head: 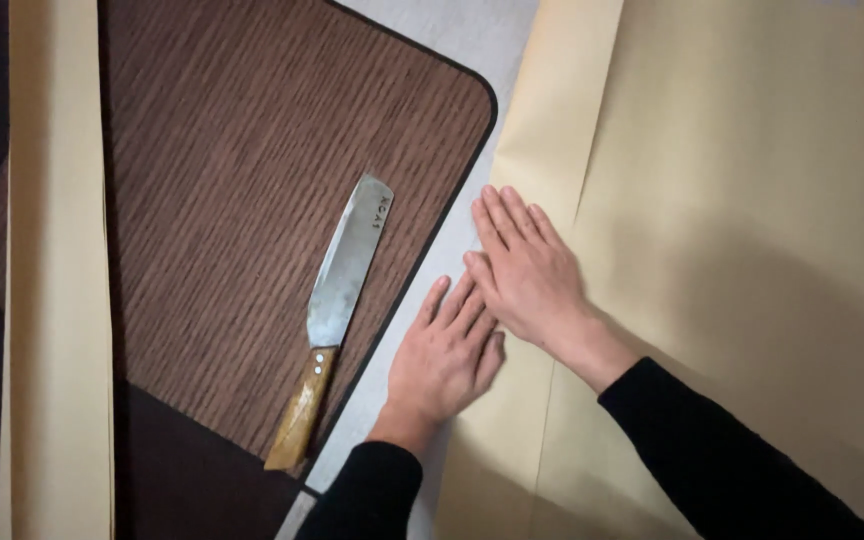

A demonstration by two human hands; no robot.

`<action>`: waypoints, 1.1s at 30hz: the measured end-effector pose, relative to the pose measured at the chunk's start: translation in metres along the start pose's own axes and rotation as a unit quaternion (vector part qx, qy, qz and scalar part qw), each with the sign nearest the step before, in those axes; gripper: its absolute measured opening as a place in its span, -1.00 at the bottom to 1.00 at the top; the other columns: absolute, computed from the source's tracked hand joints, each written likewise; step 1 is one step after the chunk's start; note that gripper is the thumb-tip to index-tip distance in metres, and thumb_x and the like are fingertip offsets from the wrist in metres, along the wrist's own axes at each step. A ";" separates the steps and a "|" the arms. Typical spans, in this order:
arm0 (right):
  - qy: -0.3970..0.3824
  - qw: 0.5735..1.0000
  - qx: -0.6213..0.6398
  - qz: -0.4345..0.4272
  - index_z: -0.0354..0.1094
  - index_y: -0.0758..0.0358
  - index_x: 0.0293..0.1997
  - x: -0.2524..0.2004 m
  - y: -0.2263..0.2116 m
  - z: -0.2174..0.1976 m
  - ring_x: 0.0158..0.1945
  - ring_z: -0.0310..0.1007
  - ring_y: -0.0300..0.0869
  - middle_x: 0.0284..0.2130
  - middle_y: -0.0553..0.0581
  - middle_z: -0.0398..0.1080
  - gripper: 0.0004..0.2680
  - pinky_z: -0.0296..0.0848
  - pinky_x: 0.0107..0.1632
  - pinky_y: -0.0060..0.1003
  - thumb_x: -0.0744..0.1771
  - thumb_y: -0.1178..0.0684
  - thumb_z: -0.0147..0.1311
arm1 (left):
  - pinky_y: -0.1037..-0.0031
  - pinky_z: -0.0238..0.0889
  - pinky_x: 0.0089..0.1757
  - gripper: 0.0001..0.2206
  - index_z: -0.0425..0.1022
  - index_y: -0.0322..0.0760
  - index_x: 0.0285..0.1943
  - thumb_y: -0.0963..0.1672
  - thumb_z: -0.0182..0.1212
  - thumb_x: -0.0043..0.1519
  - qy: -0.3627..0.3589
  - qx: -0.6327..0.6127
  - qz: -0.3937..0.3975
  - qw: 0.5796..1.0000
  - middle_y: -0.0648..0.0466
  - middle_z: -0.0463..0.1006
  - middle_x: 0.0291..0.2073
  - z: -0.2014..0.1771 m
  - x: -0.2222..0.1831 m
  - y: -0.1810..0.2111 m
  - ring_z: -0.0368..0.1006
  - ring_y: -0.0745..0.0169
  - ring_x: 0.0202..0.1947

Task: Cutting strips of paper from a large sheet by folding the edge to create a guide and then slicing along the crease with a knife.

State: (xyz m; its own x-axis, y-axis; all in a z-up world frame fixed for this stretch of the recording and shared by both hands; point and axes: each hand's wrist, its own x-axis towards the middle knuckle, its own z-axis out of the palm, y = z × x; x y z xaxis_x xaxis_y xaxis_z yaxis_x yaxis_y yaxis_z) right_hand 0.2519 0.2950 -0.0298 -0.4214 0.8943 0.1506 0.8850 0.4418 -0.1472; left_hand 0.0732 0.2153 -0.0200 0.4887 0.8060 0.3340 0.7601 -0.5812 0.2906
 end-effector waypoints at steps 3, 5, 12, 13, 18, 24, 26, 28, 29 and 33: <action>-0.014 1.000 -0.008 0.024 0.20 0.35 0.68 0.020 0.006 -0.001 0.72 0.05 0.21 0.64 0.39 0.18 -0.47 -0.03 0.67 0.13 0.54 -0.24 -0.16 | -0.01 -0.08 0.58 -0.47 0.42 -0.19 0.63 0.02 -0.05 0.51 -0.010 -0.002 -0.010 1.000 -0.01 0.43 0.60 0.001 0.000 0.001 0.18 0.01 0.69; -0.018 0.999 -0.010 0.031 0.17 0.38 0.69 0.034 0.014 0.004 0.72 0.04 0.22 0.64 0.42 0.16 -0.47 -0.03 0.67 0.13 0.54 -0.22 -0.16 | 0.00 -0.08 0.58 -0.47 0.41 -0.19 0.65 0.02 -0.06 0.52 -0.010 -0.008 -0.012 1.000 -0.02 0.45 0.58 -0.001 0.002 0.002 0.19 0.00 0.69; -0.009 0.999 -0.002 0.053 0.09 0.61 0.64 0.078 0.036 0.014 0.74 -0.06 0.24 0.66 0.54 0.04 -0.45 -0.02 0.66 0.08 0.52 -0.14 -0.16 | 0.08 -0.04 0.54 -0.44 0.43 -0.38 0.62 -0.07 0.17 0.42 -0.022 -0.081 -0.044 0.996 -0.06 0.36 0.66 -0.019 0.011 0.009 0.18 0.00 0.69; -0.009 0.999 -0.002 0.053 0.09 0.61 0.64 0.084 0.039 0.015 0.74 -0.06 0.24 0.66 0.54 0.04 -0.45 -0.02 0.66 0.08 0.52 -0.14 -0.16 | 0.08 -0.04 0.54 -0.44 0.43 -0.38 0.62 -0.07 0.17 0.42 -0.022 -0.081 -0.044 0.996 -0.06 0.36 0.66 -0.019 0.011 0.009 0.18 0.00 0.69; 0.003 0.998 -0.012 0.054 0.05 0.67 0.64 0.113 0.056 0.019 0.73 -0.06 0.29 0.64 0.60 0.05 -0.44 -0.04 0.66 0.10 0.52 -0.12 -0.13 | 0.07 -0.08 0.55 -0.43 0.40 -0.36 0.64 -0.07 0.15 0.41 -0.032 -0.092 -0.051 0.994 -0.05 0.35 0.67 -0.018 0.011 0.008 0.15 0.03 0.70; -0.056 0.994 0.011 0.088 -0.05 0.66 0.67 0.155 0.084 0.023 0.75 -0.22 0.29 0.68 0.61 -0.09 -0.43 -0.19 0.68 0.11 0.53 -0.12 -0.25 | 0.08 -0.09 0.56 -0.43 0.38 -0.36 0.66 -0.07 0.12 0.44 -0.030 -0.090 -0.050 0.994 -0.04 0.32 0.68 -0.019 0.012 0.009 0.14 0.03 0.70; -0.071 0.993 0.007 0.094 -0.08 0.65 0.68 0.169 0.093 0.022 0.76 -0.24 0.27 0.69 0.59 -0.11 -0.43 -0.20 0.68 0.10 0.53 -0.14 -0.27 | 0.08 -0.12 0.56 -0.43 0.37 -0.35 0.66 -0.06 0.09 0.45 -0.037 -0.094 -0.053 0.993 -0.04 0.32 0.69 -0.017 0.012 0.008 0.12 0.05 0.71; -0.087 0.991 0.004 0.098 -0.11 0.64 0.69 0.179 0.099 0.022 0.76 -0.27 0.26 0.70 0.56 -0.14 -0.42 -0.22 0.68 0.10 0.53 -0.15 -0.30 | 0.08 -0.15 0.57 -0.43 0.37 -0.33 0.67 -0.05 0.06 0.46 -0.044 -0.097 -0.059 0.993 -0.04 0.31 0.69 -0.018 0.012 0.008 0.10 0.06 0.72; -0.096 0.990 0.014 0.104 -0.13 0.61 0.70 0.181 0.101 0.020 0.77 -0.30 0.22 0.71 0.52 -0.16 -0.43 -0.23 0.68 0.08 0.53 -0.15 -0.32 | 0.08 -0.13 0.56 -0.44 0.38 -0.35 0.65 -0.05 0.07 0.46 -0.041 -0.098 -0.058 0.993 -0.05 0.33 0.68 -0.020 0.013 0.009 0.12 0.05 0.71; -0.055 0.995 0.000 0.086 -0.13 0.59 0.72 0.168 0.102 0.035 0.77 -0.28 0.26 0.71 0.53 -0.18 -0.41 -0.22 0.68 0.16 0.53 -0.16 -0.23 | 0.08 -0.13 0.57 -0.44 0.38 -0.36 0.65 -0.06 0.08 0.45 -0.029 -0.098 -0.056 0.993 -0.05 0.32 0.68 -0.020 0.011 0.009 0.13 0.05 0.71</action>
State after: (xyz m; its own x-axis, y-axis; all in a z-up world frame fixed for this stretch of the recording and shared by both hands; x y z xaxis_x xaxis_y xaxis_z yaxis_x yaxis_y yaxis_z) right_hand 0.2646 0.4929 -0.0536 -0.2829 0.9590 0.0156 0.9457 0.2816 -0.1624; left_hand 0.0773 0.2171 0.0040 0.4338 0.8687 0.2390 0.7155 -0.4934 0.4946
